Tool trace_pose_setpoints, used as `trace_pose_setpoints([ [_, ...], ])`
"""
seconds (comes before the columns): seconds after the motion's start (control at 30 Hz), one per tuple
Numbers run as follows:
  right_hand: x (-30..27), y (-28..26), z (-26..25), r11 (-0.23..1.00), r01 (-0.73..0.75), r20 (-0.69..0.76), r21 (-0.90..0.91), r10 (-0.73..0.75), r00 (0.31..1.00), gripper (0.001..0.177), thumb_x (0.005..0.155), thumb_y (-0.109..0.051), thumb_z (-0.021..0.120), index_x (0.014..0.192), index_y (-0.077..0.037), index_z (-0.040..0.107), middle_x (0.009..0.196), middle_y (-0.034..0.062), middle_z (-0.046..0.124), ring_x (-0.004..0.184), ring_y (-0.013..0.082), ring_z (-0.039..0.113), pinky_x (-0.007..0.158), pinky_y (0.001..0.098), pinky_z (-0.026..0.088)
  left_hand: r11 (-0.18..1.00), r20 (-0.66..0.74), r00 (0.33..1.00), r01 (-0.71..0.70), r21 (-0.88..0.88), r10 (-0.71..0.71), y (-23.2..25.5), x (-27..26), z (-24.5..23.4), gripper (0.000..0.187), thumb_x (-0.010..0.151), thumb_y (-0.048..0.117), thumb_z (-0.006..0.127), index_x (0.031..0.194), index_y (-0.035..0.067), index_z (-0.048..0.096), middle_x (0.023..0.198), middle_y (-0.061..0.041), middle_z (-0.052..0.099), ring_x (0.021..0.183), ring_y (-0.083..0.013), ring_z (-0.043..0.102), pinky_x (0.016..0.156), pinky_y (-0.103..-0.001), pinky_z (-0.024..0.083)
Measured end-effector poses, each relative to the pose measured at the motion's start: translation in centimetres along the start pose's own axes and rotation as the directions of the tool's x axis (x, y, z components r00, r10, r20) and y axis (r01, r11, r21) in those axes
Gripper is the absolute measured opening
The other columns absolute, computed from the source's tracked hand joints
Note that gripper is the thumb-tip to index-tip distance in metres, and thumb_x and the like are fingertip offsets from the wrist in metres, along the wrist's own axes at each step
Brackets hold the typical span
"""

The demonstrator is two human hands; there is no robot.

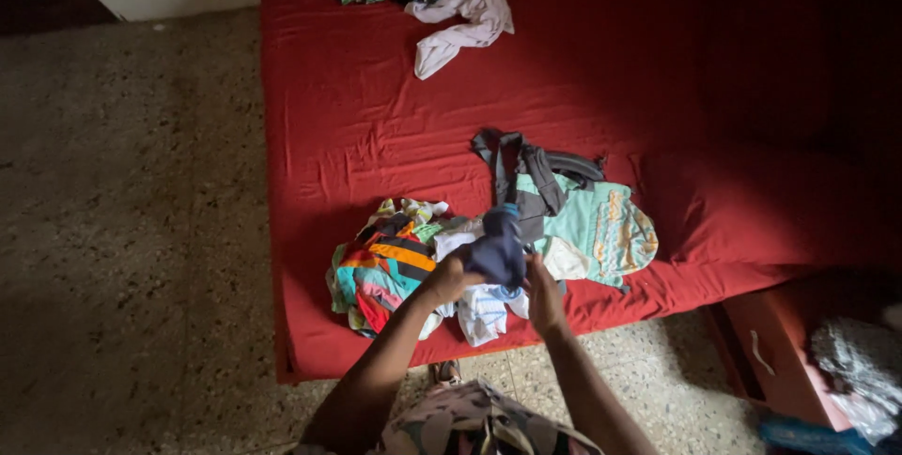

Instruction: Packing several items of baby clothing into a suitcase.

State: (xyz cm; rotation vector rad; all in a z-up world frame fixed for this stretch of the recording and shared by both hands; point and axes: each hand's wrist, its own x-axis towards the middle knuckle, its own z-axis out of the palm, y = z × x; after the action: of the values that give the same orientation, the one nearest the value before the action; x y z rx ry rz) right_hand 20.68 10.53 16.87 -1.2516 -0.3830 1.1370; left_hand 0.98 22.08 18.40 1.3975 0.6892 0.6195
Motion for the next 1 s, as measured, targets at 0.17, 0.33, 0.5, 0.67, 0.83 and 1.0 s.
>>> trace_pose_setpoints([
  [0.17, -0.6, -4.9, 1.3, 0.986, -0.128, 0.107, 0.105, 0.117, 0.987, 0.03, 0.099, -0.019, 0.068, 0.123, -0.001, 0.066, 0.109, 0.0066, 0.071, 0.097, 0.0171, 0.067, 0.086, 0.0332, 0.052, 0.512, 0.221, 0.895, -0.408, 0.756, 0.387, 10.4, -4.9, 2.8, 0.043, 0.067, 0.013, 0.082, 0.109, 0.012, 0.071, 0.141, -0.015, 0.062, 0.137, -0.0394, 0.052, 0.109, -0.054, 0.037],
  [0.33, -5.0, -10.1, 2.1, 0.974, 0.018, 0.177, 0.224, -0.059, 0.982, 0.032, 0.095, -0.008, 0.071, 0.126, -0.004, 0.063, 0.11, 0.0028, 0.071, 0.102, 0.0159, 0.066, 0.091, 0.0332, 0.051, 0.694, 0.188, 0.91, -0.405, 0.596, 0.369, 9.5, -6.5, 4.5, 0.056, 0.072, 0.022, 0.084, 0.123, 0.005, 0.067, 0.143, -0.021, 0.057, 0.137, -0.0417, 0.048, 0.112, -0.053, 0.034],
  [0.5, -9.4, -14.5, 2.4, 0.981, 0.054, 0.327, 0.185, -0.114, 0.938, 0.046, 0.088, -0.005, 0.066, 0.134, -0.007, 0.063, 0.113, 0.0023, 0.073, 0.101, 0.0154, 0.067, 0.088, 0.033, 0.053, 0.982, -0.068, 0.993, 0.084, -0.172, -0.097, 5.1, -4.7, 6.3, 0.044, 0.089, 0.029, 0.078, 0.124, 0.005, 0.066, 0.122, -0.011, 0.071, 0.114, -0.0191, 0.065, 0.102, -0.033, 0.049],
  [0.67, -8.6, -13.4, -1.0, 0.986, 0.163, 0.203, -0.022, -0.155, 0.967, 0.043, 0.092, 0.001, 0.07, 0.134, 0.0, 0.061, 0.117, 0.0057, 0.071, 0.107, 0.0169, 0.066, 0.096, 0.0321, 0.051, 0.975, -0.194, 0.961, -0.215, -0.063, 0.199, 10.0, -5.0, 8.0, 0.039, 0.09, 0.026, 0.079, 0.118, 0.001, 0.07, 0.115, -0.009, 0.071, 0.109, -0.018, 0.064, 0.098, -0.032, 0.05],
  [0.83, -9.6, -14.9, -2.7, 0.959, 0.265, 0.186, 0.104, -0.281, 0.942, 0.042, 0.091, -0.002, 0.071, 0.132, -0.001, 0.06, 0.119, 0.0035, 0.07, 0.106, 0.0156, 0.065, 0.092, 0.0323, 0.05, 0.897, -0.282, 0.855, -0.384, 0.222, 0.435, 12.7, -5.8, 8.8, 0.035, 0.088, 0.025, 0.084, 0.11, 0.001, 0.07, 0.113, -0.009, 0.069, 0.108, -0.022, 0.066, 0.096, -0.033, 0.051],
  [1.0, -12.3, -18.1, -1.0, 0.977, 0.211, 0.222, -0.011, -0.203, 0.954, 0.035, 0.093, -0.006, 0.069, 0.127, -0.003, 0.063, 0.113, 0.0003, 0.07, 0.105, 0.0118, 0.064, 0.093, 0.0303, 0.05, 0.773, -0.353, 0.722, -0.395, 0.498, 0.596, 14.7, -6.2, 9.2, 0.062, 0.073, 0.038, 0.095, 0.109, 0.003, 0.059, 0.105, -0.01, 0.063, 0.1, -0.0231, 0.063, 0.087, -0.034, 0.05],
])
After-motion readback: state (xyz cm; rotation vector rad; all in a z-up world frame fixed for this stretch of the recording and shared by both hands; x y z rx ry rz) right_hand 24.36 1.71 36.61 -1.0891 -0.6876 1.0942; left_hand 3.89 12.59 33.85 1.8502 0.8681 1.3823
